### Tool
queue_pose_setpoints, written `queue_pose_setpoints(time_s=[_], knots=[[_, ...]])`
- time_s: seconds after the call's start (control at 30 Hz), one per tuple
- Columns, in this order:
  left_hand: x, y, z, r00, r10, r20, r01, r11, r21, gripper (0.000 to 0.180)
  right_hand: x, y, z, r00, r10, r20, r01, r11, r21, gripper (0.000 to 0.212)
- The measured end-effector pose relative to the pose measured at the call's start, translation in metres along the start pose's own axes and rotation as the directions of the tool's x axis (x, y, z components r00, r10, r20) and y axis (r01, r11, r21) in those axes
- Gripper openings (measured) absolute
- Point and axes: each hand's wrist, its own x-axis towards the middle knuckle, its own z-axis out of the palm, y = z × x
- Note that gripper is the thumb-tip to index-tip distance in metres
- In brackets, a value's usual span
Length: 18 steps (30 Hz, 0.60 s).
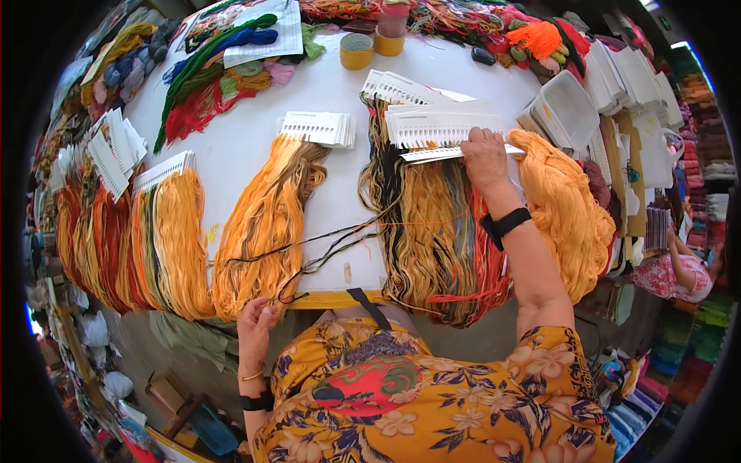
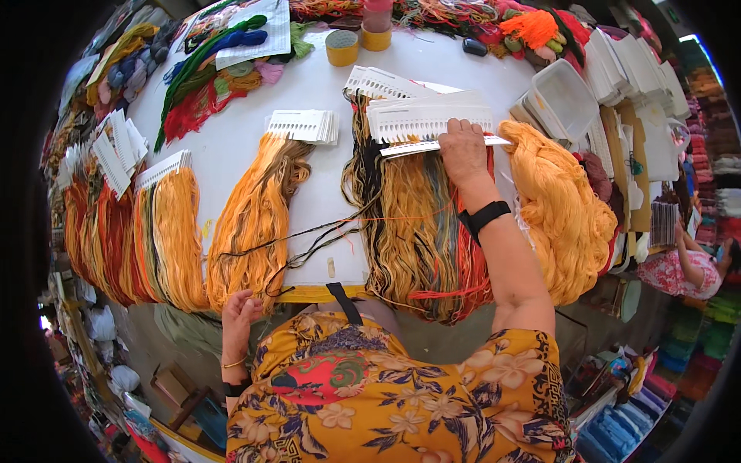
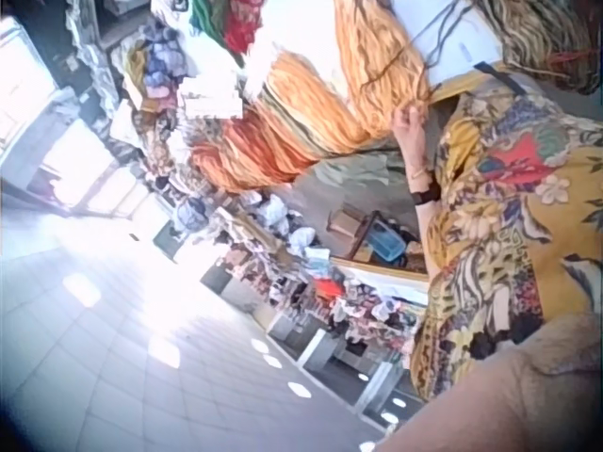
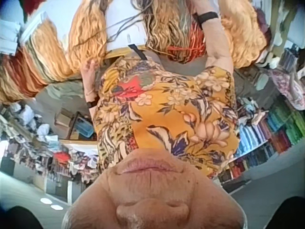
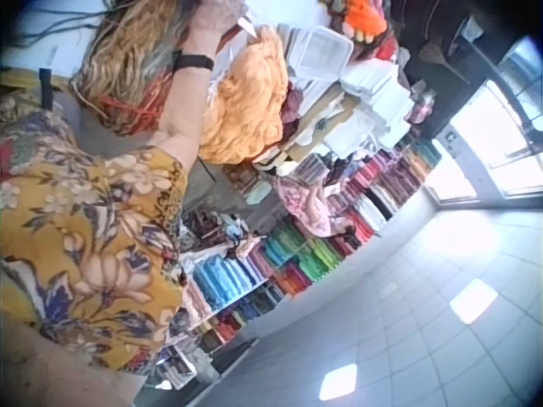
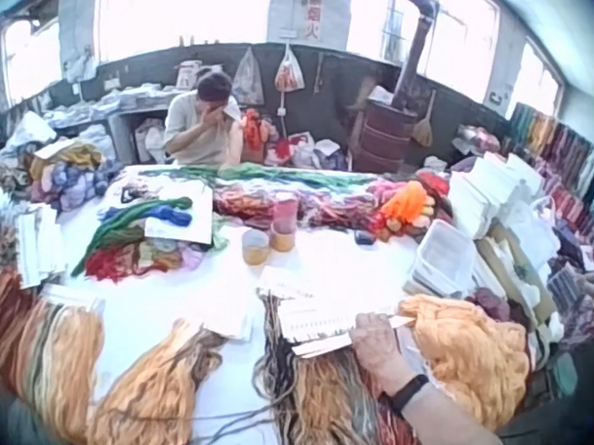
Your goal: The person sorts through bundles of embroidery thread by hand, lifting and flipping through white cardboard organizers to compare the attached strands. They move the thread bundles across the table, occasionally holding two organizers together to check the colors before placing them back down.
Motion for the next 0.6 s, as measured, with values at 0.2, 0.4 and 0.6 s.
queue_pose_setpoints(time_s=[0.2, 0.4, 0.6], knots=[[-0.007, 0.017, 0.007, 0.999, -0.030, -0.025, 0.029, 0.998, -0.052, 0.028, -0.008, 0.005, 0.025, 0.942, 0.041, 0.334, -0.062, 0.997, 0.052, 0.018], [-0.015, 0.071, 0.014, 0.924, 0.016, 0.383, 0.119, 0.938, -0.326, 0.032, 0.024, -0.118, -0.115, 0.792, -0.169, 0.586, -0.352, 0.657, 0.666, 0.032], [0.000, 0.095, 0.053, 0.925, 0.123, 0.360, 0.186, 0.680, -0.709, 0.031, 0.028, -0.236, -0.150, 0.762, -0.587, 0.274, 0.027, 0.452, 0.892, 0.038]])
